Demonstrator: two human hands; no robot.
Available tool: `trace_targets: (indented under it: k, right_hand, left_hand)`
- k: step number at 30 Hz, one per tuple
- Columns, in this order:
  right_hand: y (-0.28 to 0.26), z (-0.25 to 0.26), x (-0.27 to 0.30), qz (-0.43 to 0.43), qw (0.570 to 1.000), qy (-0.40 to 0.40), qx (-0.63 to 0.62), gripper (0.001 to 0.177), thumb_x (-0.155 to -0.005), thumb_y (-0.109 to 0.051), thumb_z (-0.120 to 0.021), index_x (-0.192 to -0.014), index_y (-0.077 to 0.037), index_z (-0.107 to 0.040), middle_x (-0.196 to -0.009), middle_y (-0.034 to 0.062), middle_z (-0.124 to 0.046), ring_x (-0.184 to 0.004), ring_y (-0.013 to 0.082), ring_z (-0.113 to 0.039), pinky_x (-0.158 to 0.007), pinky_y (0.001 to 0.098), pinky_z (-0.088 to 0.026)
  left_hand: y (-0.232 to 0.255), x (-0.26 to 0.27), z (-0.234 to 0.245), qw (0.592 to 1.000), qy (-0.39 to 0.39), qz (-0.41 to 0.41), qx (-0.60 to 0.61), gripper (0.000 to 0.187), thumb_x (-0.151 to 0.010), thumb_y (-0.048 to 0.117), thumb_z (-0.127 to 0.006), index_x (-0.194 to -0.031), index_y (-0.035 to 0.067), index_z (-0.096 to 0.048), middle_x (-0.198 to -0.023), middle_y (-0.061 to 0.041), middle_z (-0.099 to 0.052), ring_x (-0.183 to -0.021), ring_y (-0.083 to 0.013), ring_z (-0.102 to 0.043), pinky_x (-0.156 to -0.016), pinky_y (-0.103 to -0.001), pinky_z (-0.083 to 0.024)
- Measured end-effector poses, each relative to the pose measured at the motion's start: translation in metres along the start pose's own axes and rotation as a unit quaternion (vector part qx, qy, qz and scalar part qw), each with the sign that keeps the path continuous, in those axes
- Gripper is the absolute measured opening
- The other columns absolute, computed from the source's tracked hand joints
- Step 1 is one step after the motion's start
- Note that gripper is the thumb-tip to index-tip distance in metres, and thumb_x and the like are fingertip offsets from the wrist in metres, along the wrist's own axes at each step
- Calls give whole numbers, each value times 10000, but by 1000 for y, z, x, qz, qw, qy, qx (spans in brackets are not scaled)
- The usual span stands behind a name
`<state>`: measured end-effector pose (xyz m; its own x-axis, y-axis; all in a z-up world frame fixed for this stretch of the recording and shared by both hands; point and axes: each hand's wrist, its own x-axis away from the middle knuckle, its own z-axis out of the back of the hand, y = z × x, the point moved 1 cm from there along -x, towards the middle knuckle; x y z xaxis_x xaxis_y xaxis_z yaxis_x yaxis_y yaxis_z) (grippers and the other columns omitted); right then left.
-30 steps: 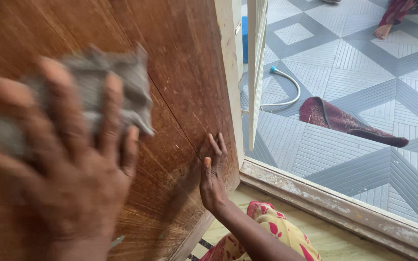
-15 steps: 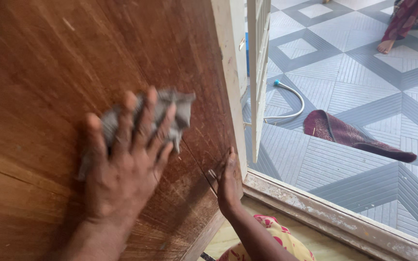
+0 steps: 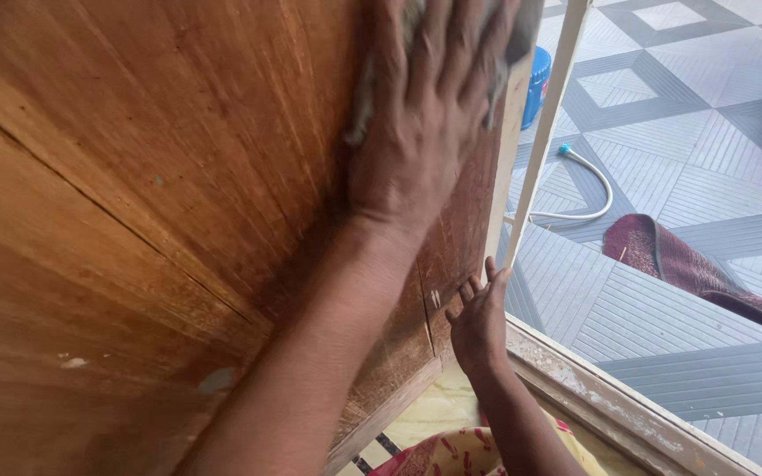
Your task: The person wipes a wooden door with a gray cloth, moving the cloth across the surface and around the metal latch. The person holds the door handle with the left hand while wiping with the right hand.
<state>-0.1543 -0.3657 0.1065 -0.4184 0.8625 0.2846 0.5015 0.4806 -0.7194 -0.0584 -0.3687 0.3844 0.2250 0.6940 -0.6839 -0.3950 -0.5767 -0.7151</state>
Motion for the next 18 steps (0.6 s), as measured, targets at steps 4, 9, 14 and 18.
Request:
trace_targets:
  k: [4,9,14,18]
  right_hand:
    - [1,12,-12,-4,999,43,-28,899,-898,-774,-203,-1643,-284,-89,-1697,208,-68,-1584,327,-65,-1178,710,-17]
    - [-4,19,-12,28,998,54,-5,897,-894,-775,-213,-1641,-288,-108,-1722,147,-49,-1567,360,-36,-1183,681,3]
    - [4,14,-12,20,1000,13,-11,875,-906,-754,-261,-1638,-305,-93,-1725,123,-66,-1581,311,-82,-1208,617,-18]
    - [13,7,-9,32,999,-17,-2,844,-934,-695,-326,-1633,-279,-104,-1734,83,-48,-1579,288,-89,-1222,576,-103]
  left_hand:
    - [81,84,-4,997,-23,-65,-23,852,-1149,612,-410,-1659,72,8,-1700,-231,52,-1640,-375,-56,-1340,-591,-40]
    - [159,215,0,961,-134,-244,-1,1021,-943,723,-414,-1673,139,-2,-1721,-145,34,-1567,-337,-13,-1220,-593,28]
    - [168,358,10,831,-282,-480,17,957,-983,755,-327,-1648,104,-106,-1743,-200,87,-1583,-365,49,-1198,-582,57]
    - [112,397,15,936,-179,-299,38,854,-1034,689,-281,-1663,172,-22,-1745,-121,127,-1597,-303,80,-1245,-575,132]
